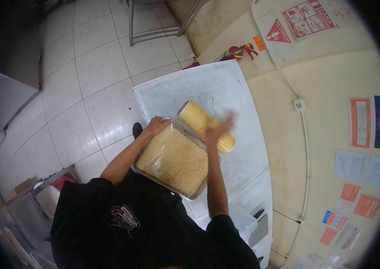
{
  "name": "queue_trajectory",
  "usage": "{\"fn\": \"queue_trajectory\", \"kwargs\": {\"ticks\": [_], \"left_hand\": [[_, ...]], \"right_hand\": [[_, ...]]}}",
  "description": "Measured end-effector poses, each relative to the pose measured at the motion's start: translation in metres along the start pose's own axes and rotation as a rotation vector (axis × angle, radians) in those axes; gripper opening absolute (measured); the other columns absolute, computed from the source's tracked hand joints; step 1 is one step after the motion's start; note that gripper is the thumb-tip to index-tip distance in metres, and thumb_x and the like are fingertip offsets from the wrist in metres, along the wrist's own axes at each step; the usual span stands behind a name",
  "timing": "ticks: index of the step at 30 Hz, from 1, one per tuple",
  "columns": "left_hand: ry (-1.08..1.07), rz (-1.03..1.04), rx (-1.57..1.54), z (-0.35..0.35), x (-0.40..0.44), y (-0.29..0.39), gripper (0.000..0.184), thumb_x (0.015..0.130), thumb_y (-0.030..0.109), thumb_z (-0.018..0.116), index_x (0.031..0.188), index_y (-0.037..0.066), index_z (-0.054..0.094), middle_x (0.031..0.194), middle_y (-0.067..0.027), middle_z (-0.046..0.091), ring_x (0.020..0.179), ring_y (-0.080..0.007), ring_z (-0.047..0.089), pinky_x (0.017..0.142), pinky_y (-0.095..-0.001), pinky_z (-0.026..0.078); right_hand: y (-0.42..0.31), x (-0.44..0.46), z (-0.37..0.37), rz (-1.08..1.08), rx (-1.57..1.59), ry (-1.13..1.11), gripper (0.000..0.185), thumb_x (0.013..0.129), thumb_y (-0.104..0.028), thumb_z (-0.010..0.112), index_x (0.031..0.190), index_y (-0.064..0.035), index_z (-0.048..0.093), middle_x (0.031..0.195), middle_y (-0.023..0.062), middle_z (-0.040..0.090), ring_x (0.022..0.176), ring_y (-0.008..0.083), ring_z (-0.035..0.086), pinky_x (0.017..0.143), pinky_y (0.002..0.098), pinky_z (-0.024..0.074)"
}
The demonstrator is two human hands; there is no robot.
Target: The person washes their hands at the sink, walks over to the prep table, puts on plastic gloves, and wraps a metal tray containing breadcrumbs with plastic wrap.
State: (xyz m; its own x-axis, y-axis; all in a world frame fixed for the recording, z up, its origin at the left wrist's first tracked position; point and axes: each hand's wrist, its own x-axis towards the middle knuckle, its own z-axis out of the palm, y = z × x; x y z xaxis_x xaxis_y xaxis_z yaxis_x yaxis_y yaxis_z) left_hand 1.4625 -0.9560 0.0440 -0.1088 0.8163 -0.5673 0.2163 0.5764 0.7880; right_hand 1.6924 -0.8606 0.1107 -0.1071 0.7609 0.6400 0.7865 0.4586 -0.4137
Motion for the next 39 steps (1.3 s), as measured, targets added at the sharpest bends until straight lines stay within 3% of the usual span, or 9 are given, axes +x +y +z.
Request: {"fn": "queue_trajectory", "kwargs": {"ticks": [3, 9, 15, 22, 24, 29, 34, 36, 39], "left_hand": [[0.334, 0.183, 0.105, 0.016, -0.014, 0.006, 0.051, 0.082, 0.043, 0.065, 0.109, 0.001, 0.063, 0.104, -0.0181, 0.063, 0.099, -0.0326, 0.06, 0.089, -0.0389, 0.047], [0.214, 0.406, -0.331, 0.028, 0.041, -0.031, 0.037, 0.08, 0.028, 0.063, 0.106, 0.001, 0.064, 0.111, -0.0161, 0.058, 0.106, -0.0312, 0.055, 0.093, -0.0382, 0.043], [-0.306, 0.545, 0.203, 0.006, 0.061, 0.014, 0.039, 0.071, 0.018, 0.061, 0.108, 0.009, 0.066, 0.114, -0.011, 0.059, 0.111, -0.031, 0.053, 0.095, -0.0414, 0.041], [-0.14, 0.479, 0.212, 0.011, 0.065, 0.002, 0.026, 0.077, 0.027, 0.055, 0.09, 0.007, 0.066, 0.102, -0.0083, 0.06, 0.1, -0.0247, 0.053, 0.087, -0.0407, 0.039], [-0.174, 0.368, -0.626, 0.005, 0.054, -0.009, 0.024, 0.08, 0.03, 0.052, 0.083, 0.007, 0.059, 0.094, -0.0069, 0.055, 0.097, -0.0204, 0.048, 0.087, -0.0377, 0.037], [0.064, 0.629, -1.427, -0.029, 0.028, -0.006, 0.03, 0.083, 0.032, 0.048, 0.081, 0.003, 0.056, 0.098, -0.0089, 0.057, 0.094, -0.0196, 0.05, 0.085, -0.0357, 0.04], [0.264, 0.778, -0.296, 0.027, 0.017, 0.04, 0.02, 0.078, 0.025, 0.066, 0.074, 0.005, 0.067, 0.092, -0.0114, 0.066, 0.099, -0.0264, 0.056, 0.089, -0.0393, 0.041], [-0.056, 0.618, 0.304, 0.038, 0.011, 0.049, 0.006, 0.075, 0.011, 0.07, 0.079, 0.007, 0.07, 0.085, -0.0118, 0.069, 0.09, -0.0299, 0.062, 0.085, -0.0381, 0.045], [-0.05, 0.612, 0.013, 0.055, 0.022, 0.038, 0.008, 0.076, 0.005, 0.067, 0.082, 0.007, 0.071, 0.078, -0.0115, 0.069, 0.074, -0.0305, 0.064, 0.076, -0.0376, 0.049]], "right_hand": [[-0.047, 0.033, 0.037, -0.779, -0.048, -0.814, 0.065, 0.074, -0.036, 0.07, 0.127, -0.0034, 0.051, 0.141, 0.02, 0.039, 0.134, 0.0365, 0.03, 0.11, 0.0501, 0.0198], [-0.036, 0.099, 0.08, -0.847, 0.134, -1.481, 0.047, 0.065, -0.039, 0.072, 0.101, -0.0085, 0.069, 0.096, 0.0119, 0.068, 0.093, 0.0295, 0.061, 0.091, 0.0421, 0.0418], [-0.05, 0.116, 0.032, -0.778, 0.336, -1.384, 0.034, 0.066, -0.028, 0.073, 0.093, -0.0078, 0.068, 0.094, 0.0099, 0.067, 0.093, 0.0269, 0.061, 0.088, 0.039, 0.0433], [-0.043, 0.113, 0.032, -0.903, 0.411, -1.253, 0.033, 0.065, -0.028, 0.075, 0.085, -0.003, 0.066, 0.093, 0.0114, 0.066, 0.089, 0.0273, 0.06, 0.087, 0.0356, 0.0432], [-0.049, 0.12, 0.024, -0.86, 0.406, -1.259, 0.033, 0.064, -0.028, 0.075, 0.083, -0.003, 0.065, 0.091, 0.0117, 0.066, 0.088, 0.0273, 0.06, 0.087, 0.0354, 0.0432], [-0.038, 0.12, 0.015, -0.841, 0.302, -1.238, 0.034, 0.067, -0.031, 0.071, 0.088, -0.0039, 0.067, 0.095, 0.0102, 0.067, 0.092, 0.0243, 0.06, 0.089, 0.036, 0.0426], [-0.03, 0.112, -0.009, -0.904, 0.325, -0.927, 0.034, 0.066, -0.037, 0.073, 0.074, -0.0043, 0.066, 0.077, 0.0087, 0.065, 0.084, 0.0228, 0.061, 0.084, 0.0348, 0.0443], [-0.028, 0.101, -0.041, -0.915, 0.221, -0.842, 0.034, 0.066, -0.038, 0.073, 0.069, -0.0051, 0.064, 0.071, 0.0072, 0.063, 0.078, 0.0215, 0.061, 0.079, 0.034, 0.0455], [-0.018, 0.091, -0.103, -0.852, 0.082, -0.653, 0.034, 0.067, -0.037, 0.076, 0.061, -0.0077, 0.059, 0.062, 0.0041, 0.058, 0.065, 0.0194, 0.058, 0.069, 0.0329, 0.0466]]}}
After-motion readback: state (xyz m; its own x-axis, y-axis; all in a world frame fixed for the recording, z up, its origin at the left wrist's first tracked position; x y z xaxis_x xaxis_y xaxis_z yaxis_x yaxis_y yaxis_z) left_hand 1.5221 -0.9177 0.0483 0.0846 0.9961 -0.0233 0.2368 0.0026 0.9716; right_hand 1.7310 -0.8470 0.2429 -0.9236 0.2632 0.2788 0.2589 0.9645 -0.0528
